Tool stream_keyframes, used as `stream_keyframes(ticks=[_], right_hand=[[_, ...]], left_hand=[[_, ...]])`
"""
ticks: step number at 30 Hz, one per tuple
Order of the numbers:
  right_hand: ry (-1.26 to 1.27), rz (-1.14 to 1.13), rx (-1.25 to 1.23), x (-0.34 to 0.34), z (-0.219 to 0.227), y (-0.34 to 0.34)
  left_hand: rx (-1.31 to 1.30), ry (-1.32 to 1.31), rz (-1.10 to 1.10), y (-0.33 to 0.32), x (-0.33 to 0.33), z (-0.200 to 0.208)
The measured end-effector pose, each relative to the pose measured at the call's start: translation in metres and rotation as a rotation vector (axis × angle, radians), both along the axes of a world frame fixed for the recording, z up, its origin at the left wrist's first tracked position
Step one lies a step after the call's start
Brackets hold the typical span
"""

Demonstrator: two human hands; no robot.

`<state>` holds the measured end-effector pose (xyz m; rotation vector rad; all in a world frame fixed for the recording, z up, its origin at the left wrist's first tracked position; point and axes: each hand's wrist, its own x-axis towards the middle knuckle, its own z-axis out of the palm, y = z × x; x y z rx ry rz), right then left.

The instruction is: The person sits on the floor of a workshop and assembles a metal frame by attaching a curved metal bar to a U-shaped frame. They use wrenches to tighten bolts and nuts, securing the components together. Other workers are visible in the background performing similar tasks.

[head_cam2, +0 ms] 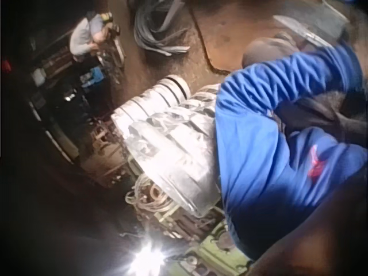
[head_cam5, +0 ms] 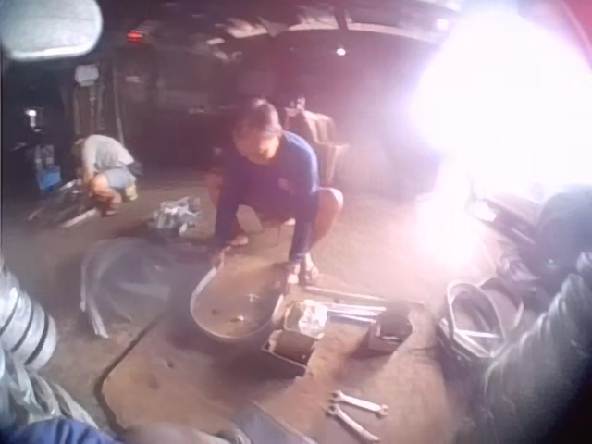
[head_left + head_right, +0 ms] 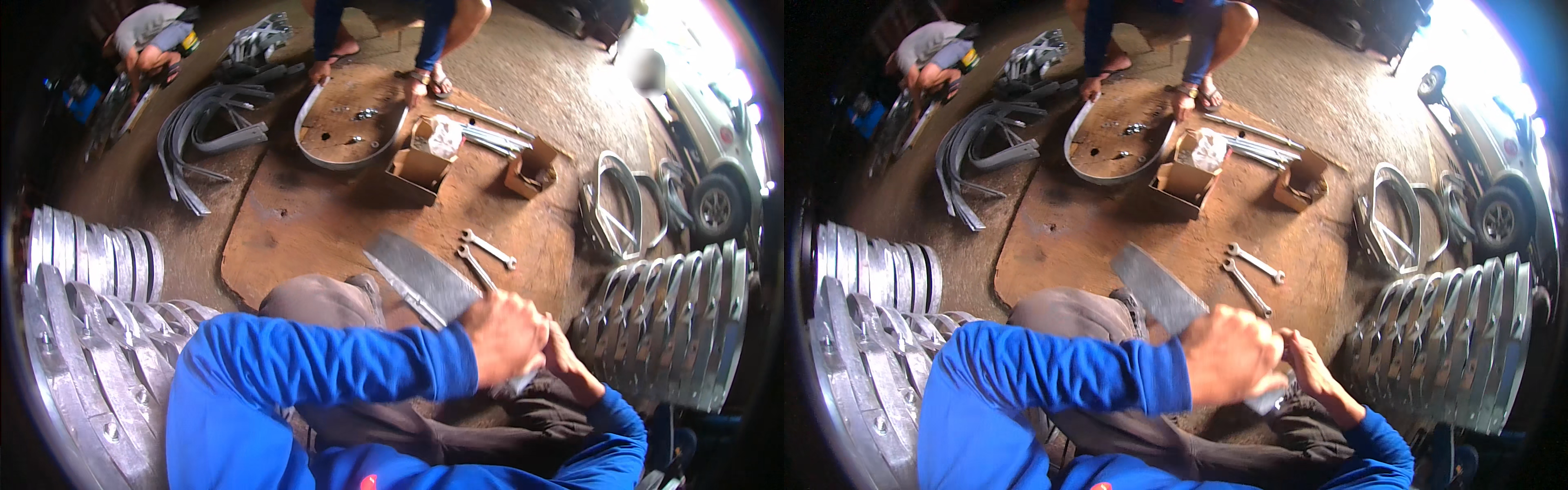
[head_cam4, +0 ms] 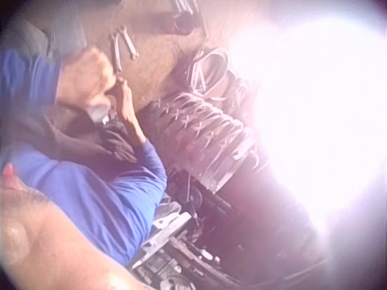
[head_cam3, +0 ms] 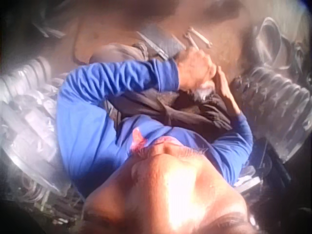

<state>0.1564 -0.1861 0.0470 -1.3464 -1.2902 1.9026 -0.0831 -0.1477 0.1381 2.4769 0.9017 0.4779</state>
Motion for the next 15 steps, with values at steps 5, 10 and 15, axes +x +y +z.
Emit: stream_keyframes(ticks=[5, 10, 15], right_hand=[[-0.386, 0.049, 0.675, -0.029, 0.093, -0.039], [-0.636, -0.238, 0.860, -0.018, 0.018, -0.033], [-0.422, -0.616, 0.899, -0.004, -0.019, 0.008]], left_hand=[[0.076, -0.077, -0.013, 0.034, 0.029, 0.005], [0.047, -0.094, 0.126, 0.064, 0.037, 0.029], [0.158, -0.387, 0.216, 0.059, 0.033, 0.042]])
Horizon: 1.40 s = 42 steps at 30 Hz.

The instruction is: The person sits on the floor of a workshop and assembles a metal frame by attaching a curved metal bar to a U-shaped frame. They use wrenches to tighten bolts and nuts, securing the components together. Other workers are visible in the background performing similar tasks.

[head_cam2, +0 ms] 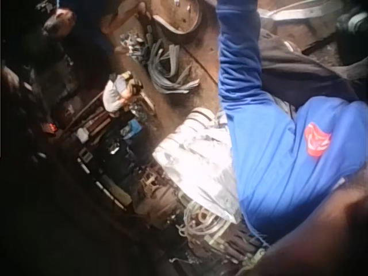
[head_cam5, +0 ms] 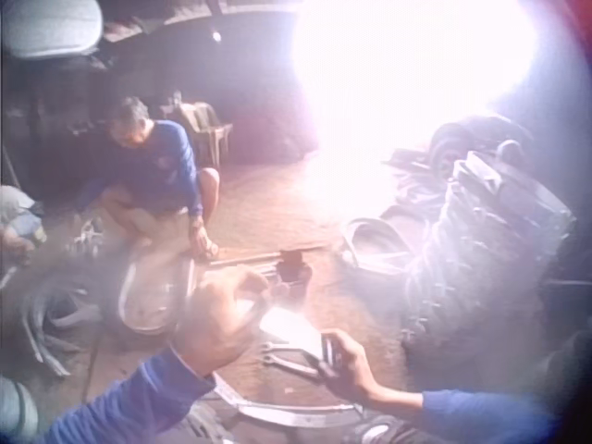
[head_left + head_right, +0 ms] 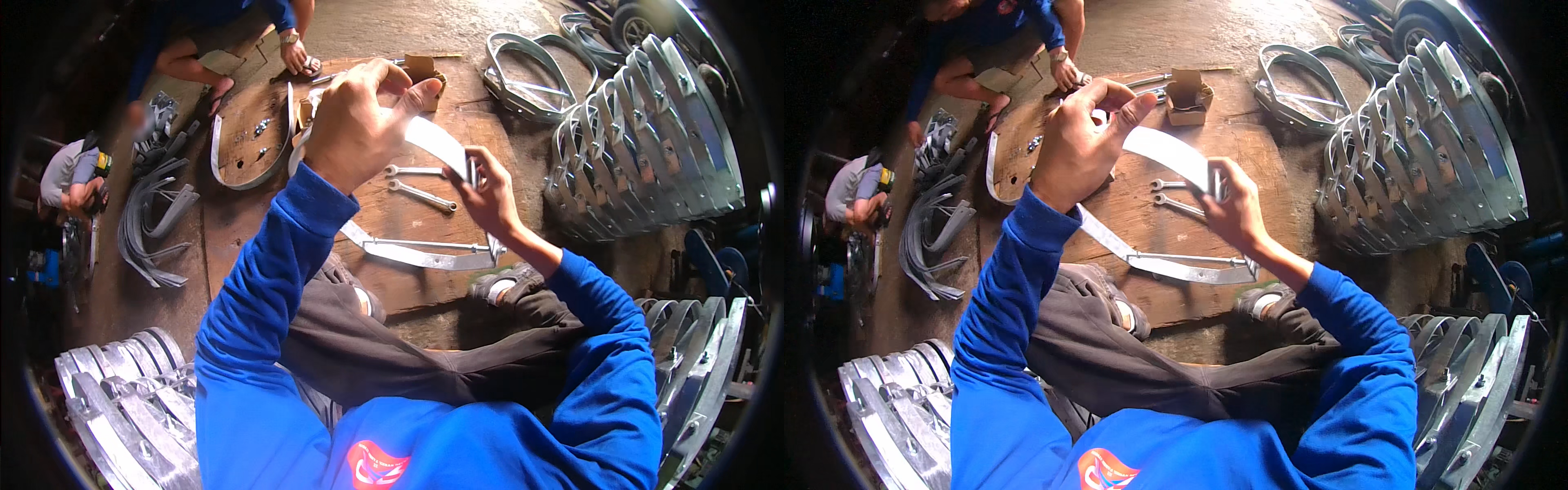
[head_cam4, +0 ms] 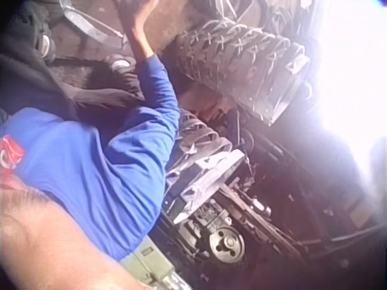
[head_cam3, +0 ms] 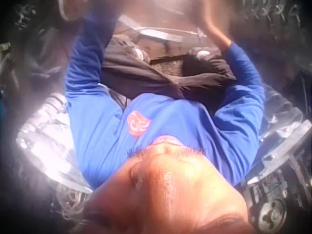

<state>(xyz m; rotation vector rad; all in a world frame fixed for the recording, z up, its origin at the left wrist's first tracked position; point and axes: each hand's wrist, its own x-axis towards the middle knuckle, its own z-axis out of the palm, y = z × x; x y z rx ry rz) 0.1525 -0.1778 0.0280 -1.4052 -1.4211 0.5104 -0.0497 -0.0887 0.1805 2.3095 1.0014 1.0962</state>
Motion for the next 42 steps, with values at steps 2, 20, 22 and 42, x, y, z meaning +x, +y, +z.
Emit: stream_keyframes(ticks=[2, 20, 22, 42], right_hand=[[-0.011, -0.102, -0.021, 0.002, 0.008, 0.014], [0.347, -0.292, -0.470, 0.165, -0.172, 0.184], [0.324, -0.362, -0.503, 0.178, -0.190, 0.175], [-0.901, 0.576, -0.621, 0.171, -0.135, 0.107]], left_hand=[[0.068, -0.010, 0.011, -0.007, -0.003, -0.007], [-0.148, 0.748, -0.523, -0.088, -0.053, -0.088], [-0.151, 0.789, -0.491, -0.089, -0.053, -0.086], [-0.094, 0.772, -0.244, -0.051, -0.071, -0.061]])
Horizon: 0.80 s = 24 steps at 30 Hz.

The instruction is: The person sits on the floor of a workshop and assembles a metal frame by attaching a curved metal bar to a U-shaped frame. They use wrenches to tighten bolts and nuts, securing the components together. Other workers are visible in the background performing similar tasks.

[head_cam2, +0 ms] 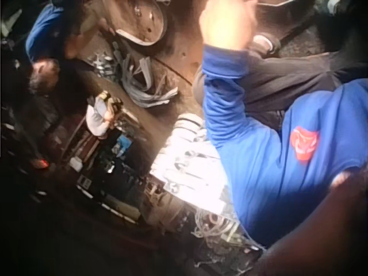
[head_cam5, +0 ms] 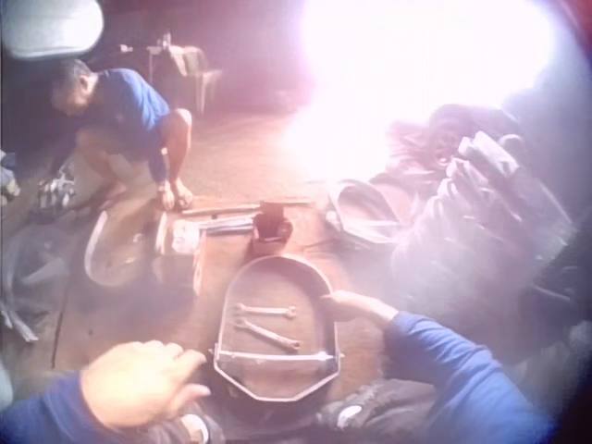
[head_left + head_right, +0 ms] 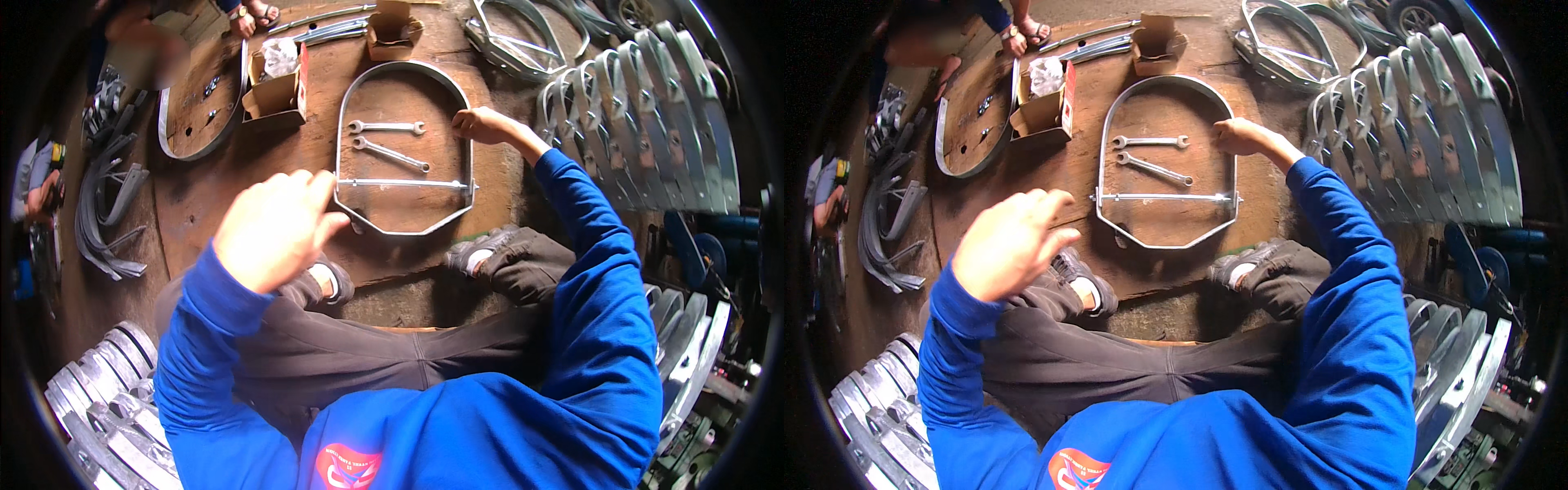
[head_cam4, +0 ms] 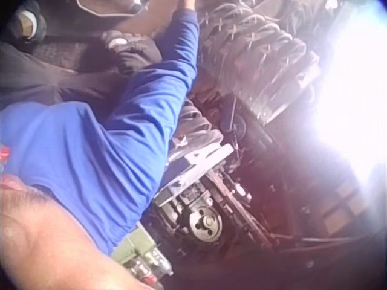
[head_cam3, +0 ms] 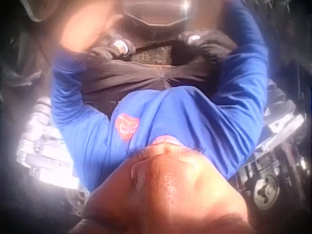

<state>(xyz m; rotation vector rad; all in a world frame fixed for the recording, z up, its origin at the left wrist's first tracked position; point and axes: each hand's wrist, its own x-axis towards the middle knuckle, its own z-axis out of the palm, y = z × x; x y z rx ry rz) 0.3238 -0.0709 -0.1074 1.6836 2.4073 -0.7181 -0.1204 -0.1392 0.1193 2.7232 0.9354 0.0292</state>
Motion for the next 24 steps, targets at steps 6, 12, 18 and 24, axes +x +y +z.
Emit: stream_keyframes(ticks=[6, 12, 18, 24], right_hand=[[-0.102, 0.034, -0.121, -0.023, 0.127, -0.067], [0.089, -0.322, 0.095, -0.017, 0.244, -0.110], [0.472, -0.325, 0.276, 0.016, 0.275, -0.178], [0.670, -0.682, 0.102, 0.059, 0.226, -0.252]], left_hand=[[-0.267, -0.224, 0.150, 0.036, -0.012, 0.040], [-0.160, -0.152, 0.306, 0.078, -0.048, 0.039], [-0.320, -0.278, 0.486, 0.067, -0.084, 0.053], [-0.500, -0.602, 0.610, 0.052, -0.112, 0.061]])
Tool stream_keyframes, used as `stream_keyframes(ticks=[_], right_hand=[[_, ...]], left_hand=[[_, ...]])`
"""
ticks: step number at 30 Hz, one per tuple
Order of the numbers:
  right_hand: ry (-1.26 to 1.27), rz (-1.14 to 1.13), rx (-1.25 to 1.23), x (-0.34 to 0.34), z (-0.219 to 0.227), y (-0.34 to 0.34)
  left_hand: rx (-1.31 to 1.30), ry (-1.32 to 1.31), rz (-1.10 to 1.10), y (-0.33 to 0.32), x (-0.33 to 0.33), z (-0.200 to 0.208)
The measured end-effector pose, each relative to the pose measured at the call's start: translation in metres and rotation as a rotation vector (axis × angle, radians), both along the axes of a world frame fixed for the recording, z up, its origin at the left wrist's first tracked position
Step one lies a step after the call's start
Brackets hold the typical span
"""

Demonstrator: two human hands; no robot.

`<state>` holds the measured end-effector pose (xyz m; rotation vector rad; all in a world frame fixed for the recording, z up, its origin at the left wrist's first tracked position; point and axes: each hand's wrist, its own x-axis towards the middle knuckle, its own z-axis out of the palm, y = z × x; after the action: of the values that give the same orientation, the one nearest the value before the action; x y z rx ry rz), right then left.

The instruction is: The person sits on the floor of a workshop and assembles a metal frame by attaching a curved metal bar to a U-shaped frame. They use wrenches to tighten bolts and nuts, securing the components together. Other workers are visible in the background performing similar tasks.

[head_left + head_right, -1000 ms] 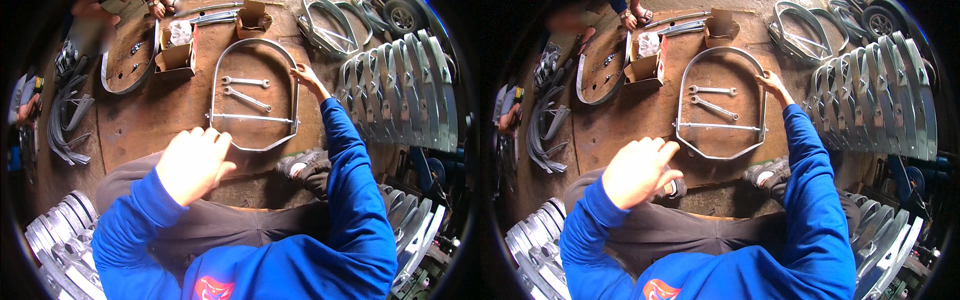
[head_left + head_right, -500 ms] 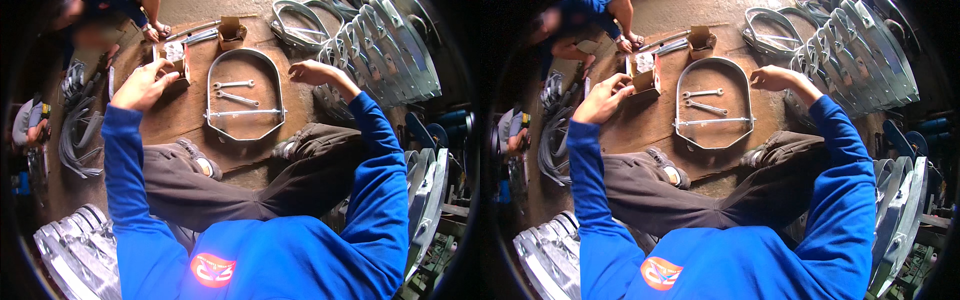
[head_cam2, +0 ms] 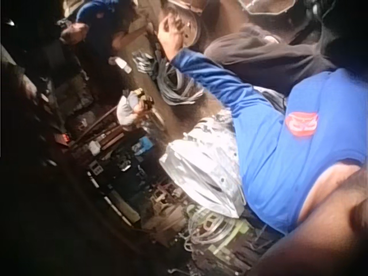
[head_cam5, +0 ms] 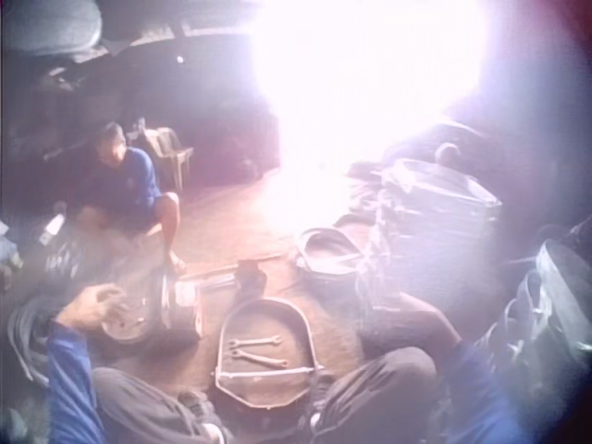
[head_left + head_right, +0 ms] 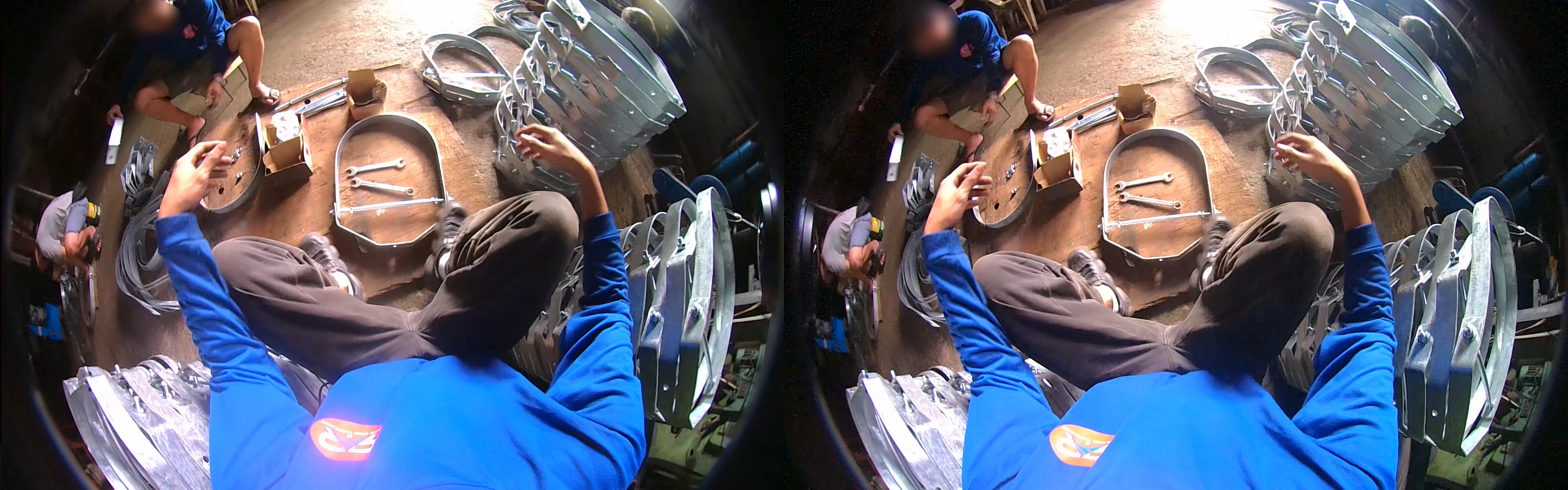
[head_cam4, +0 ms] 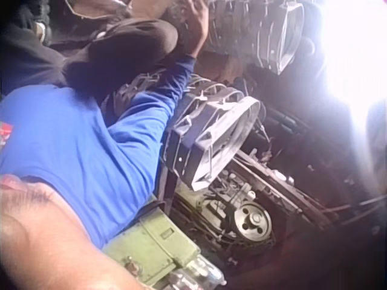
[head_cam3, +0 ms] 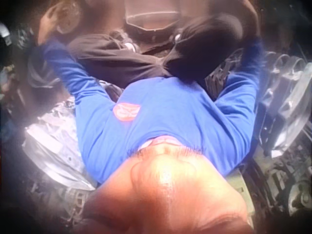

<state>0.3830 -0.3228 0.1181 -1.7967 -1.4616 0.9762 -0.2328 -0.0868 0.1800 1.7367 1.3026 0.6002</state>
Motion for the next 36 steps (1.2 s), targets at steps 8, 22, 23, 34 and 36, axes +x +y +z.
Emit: stream_keyframes(ticks=[8, 22, 23, 34, 36], right_hand=[[0.363, -0.422, -0.081, 0.042, -0.220, -0.007], [0.410, -0.533, -0.374, -0.054, -0.393, 0.057], [0.421, -0.579, -0.397, -0.055, -0.394, 0.056], [0.534, -0.541, -0.434, -0.051, -0.412, 0.070], [0.536, -0.542, -0.446, -0.050, -0.413, 0.069]], left_hand=[[-0.185, -0.027, 0.058, 0.041, 0.005, -0.146], [-0.739, 0.147, 0.244, 0.044, 0.091, -0.474], [-0.720, 0.157, 0.217, 0.044, 0.092, -0.481], [-0.788, -0.231, 0.152, 0.057, 0.083, -0.473], [-0.732, -0.222, 0.141, 0.061, 0.079, -0.472]])
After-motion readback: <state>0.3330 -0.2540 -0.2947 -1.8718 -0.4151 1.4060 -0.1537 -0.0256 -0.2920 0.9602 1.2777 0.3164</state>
